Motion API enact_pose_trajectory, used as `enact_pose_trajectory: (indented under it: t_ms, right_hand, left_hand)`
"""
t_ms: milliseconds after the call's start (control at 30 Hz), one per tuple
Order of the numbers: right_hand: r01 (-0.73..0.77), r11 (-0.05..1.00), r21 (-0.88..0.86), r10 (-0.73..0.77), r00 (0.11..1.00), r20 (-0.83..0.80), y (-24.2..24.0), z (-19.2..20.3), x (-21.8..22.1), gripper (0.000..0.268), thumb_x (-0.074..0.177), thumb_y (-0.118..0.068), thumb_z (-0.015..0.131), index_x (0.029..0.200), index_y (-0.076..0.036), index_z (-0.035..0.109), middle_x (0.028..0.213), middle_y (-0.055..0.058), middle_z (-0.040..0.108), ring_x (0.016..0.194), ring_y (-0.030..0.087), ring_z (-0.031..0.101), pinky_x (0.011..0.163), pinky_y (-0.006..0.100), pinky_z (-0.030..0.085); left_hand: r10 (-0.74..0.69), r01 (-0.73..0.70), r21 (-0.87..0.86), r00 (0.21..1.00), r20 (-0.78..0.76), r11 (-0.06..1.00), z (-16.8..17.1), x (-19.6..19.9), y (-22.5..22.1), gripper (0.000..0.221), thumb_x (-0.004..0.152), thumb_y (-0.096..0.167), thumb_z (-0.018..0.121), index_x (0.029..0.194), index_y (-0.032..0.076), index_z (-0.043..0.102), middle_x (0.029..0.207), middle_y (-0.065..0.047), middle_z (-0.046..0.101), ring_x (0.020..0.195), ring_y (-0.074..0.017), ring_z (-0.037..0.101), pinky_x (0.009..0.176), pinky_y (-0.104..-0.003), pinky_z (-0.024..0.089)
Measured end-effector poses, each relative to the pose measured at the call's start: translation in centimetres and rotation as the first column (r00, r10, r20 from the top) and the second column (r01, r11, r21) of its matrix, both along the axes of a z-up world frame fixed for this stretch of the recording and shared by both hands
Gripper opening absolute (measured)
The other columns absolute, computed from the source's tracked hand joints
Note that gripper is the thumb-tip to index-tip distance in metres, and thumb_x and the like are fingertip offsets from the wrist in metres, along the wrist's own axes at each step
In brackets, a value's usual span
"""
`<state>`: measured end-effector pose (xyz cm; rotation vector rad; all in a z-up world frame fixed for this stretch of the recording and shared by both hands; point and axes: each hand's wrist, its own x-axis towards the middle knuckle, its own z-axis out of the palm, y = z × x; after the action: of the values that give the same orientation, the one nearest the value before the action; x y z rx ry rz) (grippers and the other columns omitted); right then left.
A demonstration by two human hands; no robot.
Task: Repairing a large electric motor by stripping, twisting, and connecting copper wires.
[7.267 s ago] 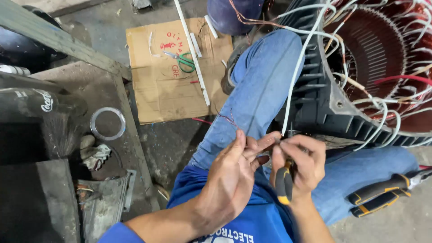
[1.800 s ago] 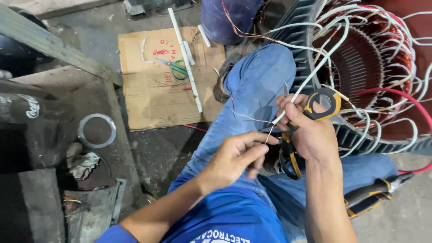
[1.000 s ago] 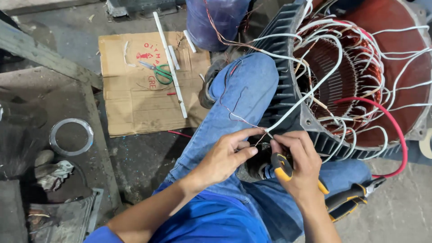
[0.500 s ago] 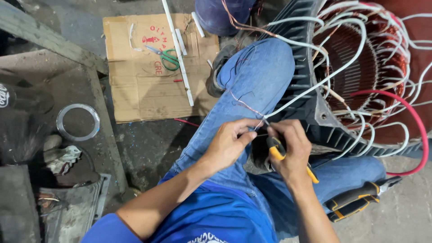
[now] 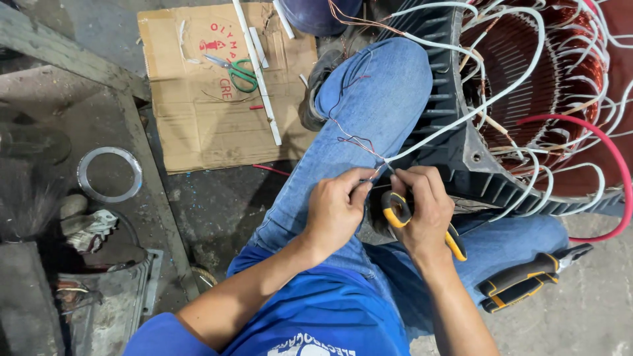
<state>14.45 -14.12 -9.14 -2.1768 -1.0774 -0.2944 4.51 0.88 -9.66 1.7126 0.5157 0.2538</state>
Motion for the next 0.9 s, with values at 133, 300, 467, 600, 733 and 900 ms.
enact_pose_trajectory:
  t_ms: [133, 300, 467, 600, 733, 900]
  right_hand:
    - [0.005, 1.000, -0.010, -0.005, 0.999, -0.032, 0.0, 0.8, -0.8, 0.006, 0.104, -0.003, 0.076, 0.108, 0.000, 0.077, 0.094, 0.015, 0.070, 0.077, 0.038, 0.070, 0.069, 0.044, 0.057]
    - [0.032, 0.999, 0.026, -0.027, 0.989, -0.147, -1.3, 3.4, -0.1, 0.006, 0.104, -0.004, 0.078, 0.110, -0.001, 0.078, 0.095, 0.016, 0.070, 0.081, 0.039, 0.070, 0.074, 0.045, 0.056]
    - [0.034, 0.999, -0.017, -0.036, 0.988, -0.151, 0.4, 4.9, -0.3, 0.004, 0.104, -0.003, 0.080, 0.106, -0.001, 0.078, 0.094, 0.015, 0.070, 0.083, 0.039, 0.071, 0.075, 0.046, 0.056]
    - [-0.005, 0.998, -0.055, 0.000, 0.996, -0.085, 2.3, 2.9, -0.6, 0.007, 0.101, -0.005, 0.080, 0.105, -0.001, 0.076, 0.092, 0.015, 0.069, 0.083, 0.041, 0.073, 0.071, 0.047, 0.058]
    - [0.048, 0.992, -0.116, -0.047, 0.999, 0.009, 2.2, 1.8, -1.1, 0.006, 0.107, -0.008, 0.074, 0.110, -0.003, 0.074, 0.096, 0.012, 0.066, 0.085, 0.039, 0.073, 0.073, 0.044, 0.059]
    - [0.053, 0.995, -0.085, -0.048, 0.997, 0.057, 1.7, -0.8, -1.3, 0.013, 0.101, -0.015, 0.081, 0.107, -0.006, 0.074, 0.096, 0.009, 0.065, 0.084, 0.037, 0.074, 0.072, 0.044, 0.060]
  left_hand:
    - [-0.020, 0.005, 0.236, 0.998, 0.058, 0.972, -1.0, -0.1, -0.9, 0.023, 0.099, 0.009, 0.066, 0.117, 0.012, 0.078, 0.088, -0.015, 0.083, 0.082, -0.0420, 0.079, 0.070, -0.051, 0.061]
    - [-0.089, -0.160, 0.913, 0.974, 0.208, 0.375, -0.2, 0.2, 1.0, 0.030, 0.093, 0.008, 0.058, 0.117, 0.012, 0.076, 0.080, 0.001, 0.068, 0.061, -0.0179, 0.068, 0.056, -0.030, 0.056]
    - [-0.162, -0.245, 0.952, 0.948, 0.275, 0.186, -1.8, 1.0, 2.4, 0.022, 0.097, 0.006, 0.061, 0.109, 0.009, 0.079, 0.075, -0.002, 0.057, 0.060, -0.0193, 0.058, 0.056, -0.031, 0.049]
    - [-0.179, -0.326, 0.926, 0.916, 0.359, 0.189, -3.7, 1.4, 2.1, 0.017, 0.103, 0.009, 0.062, 0.107, 0.005, 0.077, 0.074, -0.005, 0.053, 0.060, -0.0213, 0.053, 0.055, -0.033, 0.045]
    - [-0.174, -0.348, 0.917, 0.908, 0.382, 0.196, -3.9, 1.4, 2.2, 0.017, 0.104, 0.010, 0.062, 0.103, 0.006, 0.079, 0.073, -0.004, 0.052, 0.059, -0.0204, 0.052, 0.054, -0.033, 0.043]
    - [-0.169, -0.347, 0.907, 0.905, 0.390, 0.238, -3.8, 1.3, 2.0, 0.020, 0.104, 0.008, 0.060, 0.104, 0.006, 0.080, 0.073, -0.003, 0.054, 0.060, -0.0202, 0.055, 0.056, -0.032, 0.046]
